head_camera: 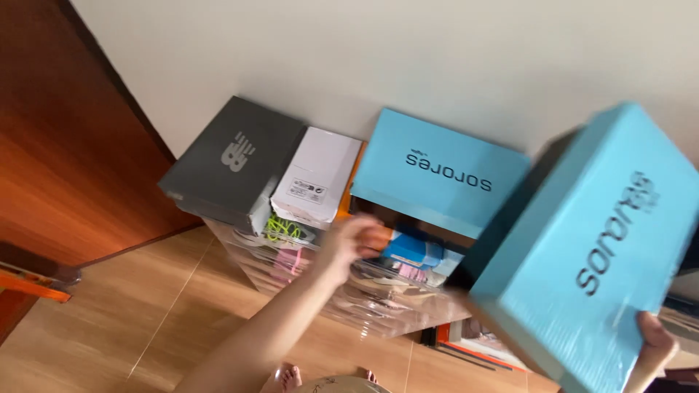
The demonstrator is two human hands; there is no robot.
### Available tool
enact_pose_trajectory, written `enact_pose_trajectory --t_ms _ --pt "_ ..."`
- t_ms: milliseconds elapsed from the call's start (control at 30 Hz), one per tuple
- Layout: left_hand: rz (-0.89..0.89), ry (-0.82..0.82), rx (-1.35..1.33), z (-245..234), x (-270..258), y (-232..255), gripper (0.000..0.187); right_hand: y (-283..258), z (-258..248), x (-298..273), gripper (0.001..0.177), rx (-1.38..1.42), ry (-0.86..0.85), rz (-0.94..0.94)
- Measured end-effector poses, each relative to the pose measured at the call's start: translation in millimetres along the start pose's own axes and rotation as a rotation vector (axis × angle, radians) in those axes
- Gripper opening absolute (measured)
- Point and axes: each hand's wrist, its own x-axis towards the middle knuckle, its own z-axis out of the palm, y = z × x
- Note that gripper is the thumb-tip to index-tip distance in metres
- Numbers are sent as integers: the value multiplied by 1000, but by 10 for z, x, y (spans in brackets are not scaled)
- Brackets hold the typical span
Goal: Organizes shoeboxes on top of a storage unit and then picks up various cleaning items and accessories from the floor.
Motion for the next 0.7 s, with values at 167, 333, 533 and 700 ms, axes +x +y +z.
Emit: enact_pose_trajectory --t_ms 167,333,533,700 --pt "573 1015 598 -1159 -441 671 65 229 477 -196 73 -193 -29 28" --pt "-43 858 95 -2218 -217 892 107 475 1307 -174 62 -229 -129 250" --pt "-39 773 -135 -2363 -313 996 91 738 2257 -593 52 294 -458 365" --pt "260 817 -234 -2869 -996 1260 71 779 3000 -991 61 168 -786 457"
